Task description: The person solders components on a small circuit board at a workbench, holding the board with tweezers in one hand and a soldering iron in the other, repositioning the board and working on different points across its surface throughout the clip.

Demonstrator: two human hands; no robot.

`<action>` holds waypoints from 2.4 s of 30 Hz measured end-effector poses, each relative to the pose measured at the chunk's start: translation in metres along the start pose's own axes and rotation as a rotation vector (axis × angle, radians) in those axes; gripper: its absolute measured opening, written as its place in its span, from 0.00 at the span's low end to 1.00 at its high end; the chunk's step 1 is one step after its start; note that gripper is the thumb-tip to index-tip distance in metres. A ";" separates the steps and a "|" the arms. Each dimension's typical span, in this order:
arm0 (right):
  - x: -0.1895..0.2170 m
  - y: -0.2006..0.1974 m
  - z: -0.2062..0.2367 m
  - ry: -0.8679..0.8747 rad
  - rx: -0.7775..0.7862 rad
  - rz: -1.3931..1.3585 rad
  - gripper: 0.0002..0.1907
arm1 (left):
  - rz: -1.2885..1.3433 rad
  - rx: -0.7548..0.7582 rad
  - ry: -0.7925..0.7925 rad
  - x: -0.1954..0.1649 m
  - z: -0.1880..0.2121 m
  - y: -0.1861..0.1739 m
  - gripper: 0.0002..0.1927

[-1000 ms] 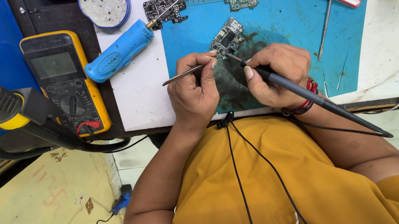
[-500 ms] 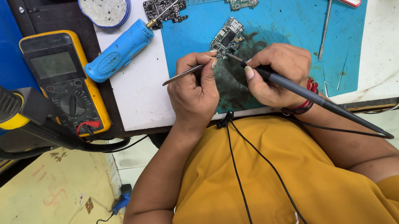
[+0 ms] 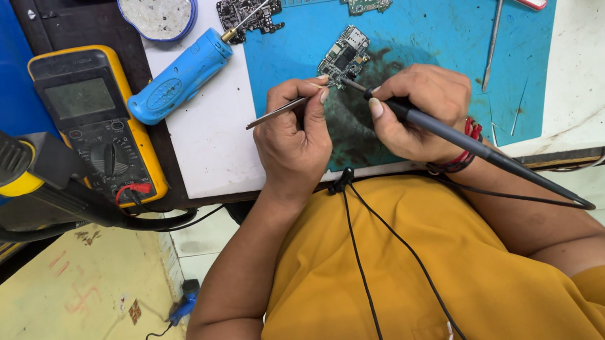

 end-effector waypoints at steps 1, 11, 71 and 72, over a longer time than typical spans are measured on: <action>0.000 0.000 0.000 0.001 0.002 -0.002 0.06 | 0.003 0.000 0.002 0.000 0.000 0.000 0.06; 0.000 0.000 0.000 0.005 -0.002 0.011 0.07 | -0.010 0.003 0.005 0.000 0.000 0.000 0.07; -0.001 -0.001 0.001 0.015 -0.011 0.022 0.07 | -0.021 0.001 -0.004 0.000 0.000 -0.001 0.07; -0.001 -0.001 0.002 0.015 -0.011 0.022 0.07 | -0.022 0.002 -0.009 0.000 0.000 0.000 0.07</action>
Point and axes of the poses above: each hand's wrist, its own z-axis away from the middle knuckle, its own y-axis out of the palm, x = y × z, the point moved 9 cm from there along -z, towards the middle knuckle, and after that the axes turned 7 degrees about y, right-handed, at the moved point
